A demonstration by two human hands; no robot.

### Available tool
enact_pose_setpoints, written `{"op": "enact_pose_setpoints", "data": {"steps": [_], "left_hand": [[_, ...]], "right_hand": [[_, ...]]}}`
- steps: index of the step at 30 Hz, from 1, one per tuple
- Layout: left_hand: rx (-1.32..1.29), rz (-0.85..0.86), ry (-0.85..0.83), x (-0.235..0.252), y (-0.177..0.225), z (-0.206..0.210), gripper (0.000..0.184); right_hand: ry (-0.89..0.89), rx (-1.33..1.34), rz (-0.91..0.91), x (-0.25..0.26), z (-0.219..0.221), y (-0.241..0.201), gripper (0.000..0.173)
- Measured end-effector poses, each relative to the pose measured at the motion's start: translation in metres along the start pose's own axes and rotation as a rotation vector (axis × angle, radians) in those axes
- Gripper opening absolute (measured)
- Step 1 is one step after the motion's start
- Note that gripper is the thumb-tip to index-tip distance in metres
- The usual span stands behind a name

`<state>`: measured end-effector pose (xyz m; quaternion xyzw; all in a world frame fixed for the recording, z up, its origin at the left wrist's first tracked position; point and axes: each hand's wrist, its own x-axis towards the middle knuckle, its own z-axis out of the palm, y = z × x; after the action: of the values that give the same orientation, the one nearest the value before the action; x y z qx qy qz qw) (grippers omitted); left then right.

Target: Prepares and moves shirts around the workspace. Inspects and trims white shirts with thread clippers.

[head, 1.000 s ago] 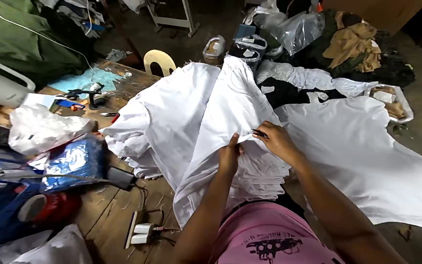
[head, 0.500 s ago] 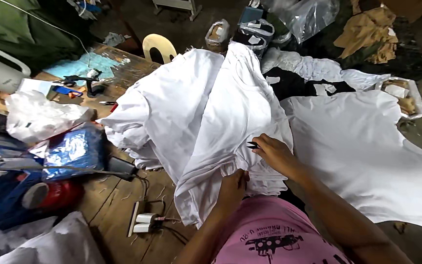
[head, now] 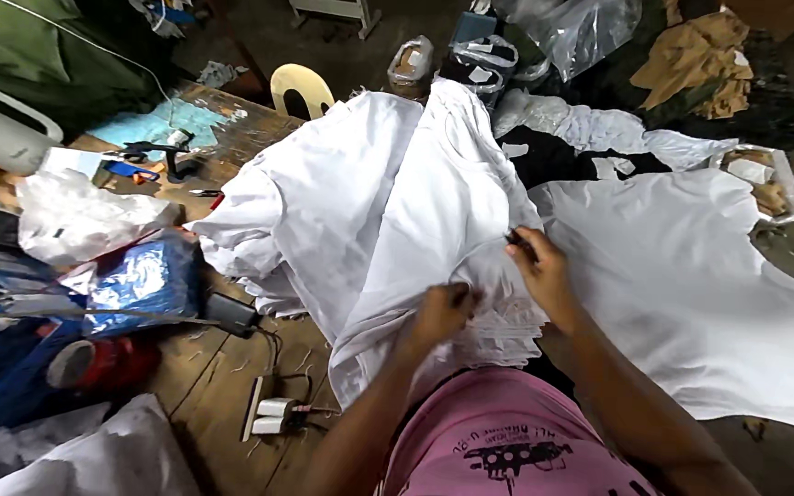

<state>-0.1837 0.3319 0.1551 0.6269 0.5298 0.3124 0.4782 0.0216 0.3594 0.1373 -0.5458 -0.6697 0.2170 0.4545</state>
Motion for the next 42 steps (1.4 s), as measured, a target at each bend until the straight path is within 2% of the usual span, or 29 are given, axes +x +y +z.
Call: {"op": "enact_pose_setpoints", "data": {"steps": [2,4,5,6,7,8,9,10,11,13,14,15,16,17,19,20,22,24,28,33,35,36,39,40,41,42], "left_hand": [[-0.624,0.069,0.301,0.006,0.013,-0.055,0.034],[-1.042,0.298,0.602,0.013,0.020,-0.134,0.036],[-1.064,0.439,0.742,0.014,0.018,-0.164,0.035],[-0.986,0.506,0.903,0.013,0.020,-0.178,0.034],[-0.852,0.508,0.992,0.012,0.021,-0.175,0.035],[-0.647,0.478,0.968,0.012,0.014,-0.160,0.034],[-0.399,0.424,0.852,0.008,-0.002,-0.135,0.032],[-0.141,0.351,0.675,0.002,-0.022,-0.103,0.030],[0.071,0.287,0.418,-0.005,-0.039,-0.066,0.026],[0.273,0.301,-0.168,-0.018,-0.053,-0.003,0.022],[0.282,0.329,-0.366,-0.020,-0.047,0.016,0.026],[0.243,0.325,-0.441,-0.019,-0.036,0.025,0.028],[0.184,0.305,-0.389,-0.017,-0.024,0.028,0.028],[0.190,0.277,-0.254,-0.011,-0.012,0.029,0.026],[0.389,0.174,0.011,0.014,0.004,0.028,0.029],[0.494,0.128,0.083,0.029,0.002,0.029,0.033],[0.669,0.081,0.085,0.052,-0.014,0.034,0.032],[0.713,0.151,0.108,0.051,-0.033,0.038,0.025],[0.477,0.246,0.237,0.021,-0.037,0.039,0.017],[0.424,0.298,0.356,0.015,-0.044,0.044,0.016],[0.472,0.304,0.337,0.012,-0.044,0.046,0.014],[0.509,0.302,0.263,0.007,-0.045,0.045,0.014],[0.547,0.250,-0.208,-0.018,-0.049,0.044,0.020],[0.458,0.275,-0.298,-0.024,-0.050,0.044,0.022],[0.299,0.223,-0.349,-0.027,-0.045,0.042,0.026],[0.127,0.137,-0.332,-0.026,-0.039,0.041,0.030]], "right_hand": [[0.088,-0.006,-0.025,0.008,-0.020,-0.006,0.031],[0.149,-0.026,-0.055,0.010,-0.034,-0.009,0.031],[0.158,-0.032,-0.062,0.009,-0.036,-0.007,0.031],[0.145,-0.032,-0.054,0.007,-0.035,-0.004,0.031],[0.104,-0.021,-0.024,0.004,-0.030,0.001,0.031],[0.041,0.004,0.027,0.001,-0.020,0.006,0.032],[-0.044,0.037,0.097,-0.005,-0.008,0.013,0.033],[-0.134,0.063,0.172,-0.010,0.004,0.019,0.036],[-0.209,0.094,0.238,-0.015,0.015,0.024,0.040],[-0.254,0.150,0.316,-0.016,0.028,0.030,0.044],[-0.250,0.159,0.339,-0.014,0.029,0.031,0.045],[-0.239,0.156,0.349,-0.010,0.026,0.031,0.044],[-0.231,0.146,0.351,-0.007,0.022,0.031,0.043],[-0.228,0.130,0.346,-0.005,0.018,0.031,0.040],[-0.237,0.098,0.343,-0.001,0.013,0.034,0.037],[-0.259,0.062,0.341,-0.001,0.012,0.034,0.038],[-0.328,-0.026,0.318,-0.007,0.014,0.034,0.040],[-0.385,-0.107,0.247,-0.015,0.015,0.034,0.040],[-0.409,-0.189,0.101,-0.025,0.011,0.029,0.036],[-0.449,-0.281,-0.044,-0.019,0.028,0.020,0.032],[-0.378,-0.269,-0.033,-0.018,0.034,0.022,0.031],[-0.388,-0.249,0.014,-0.018,0.033,0.023,0.033],[-0.584,-0.231,0.213,-0.019,0.026,0.026,0.043],[-0.631,-0.251,0.260,-0.020,0.023,0.027,0.042],[-0.629,-0.242,0.280,-0.022,0.020,0.027,0.036],[-0.587,-0.209,0.272,-0.022,0.014,0.024,0.032]]}}
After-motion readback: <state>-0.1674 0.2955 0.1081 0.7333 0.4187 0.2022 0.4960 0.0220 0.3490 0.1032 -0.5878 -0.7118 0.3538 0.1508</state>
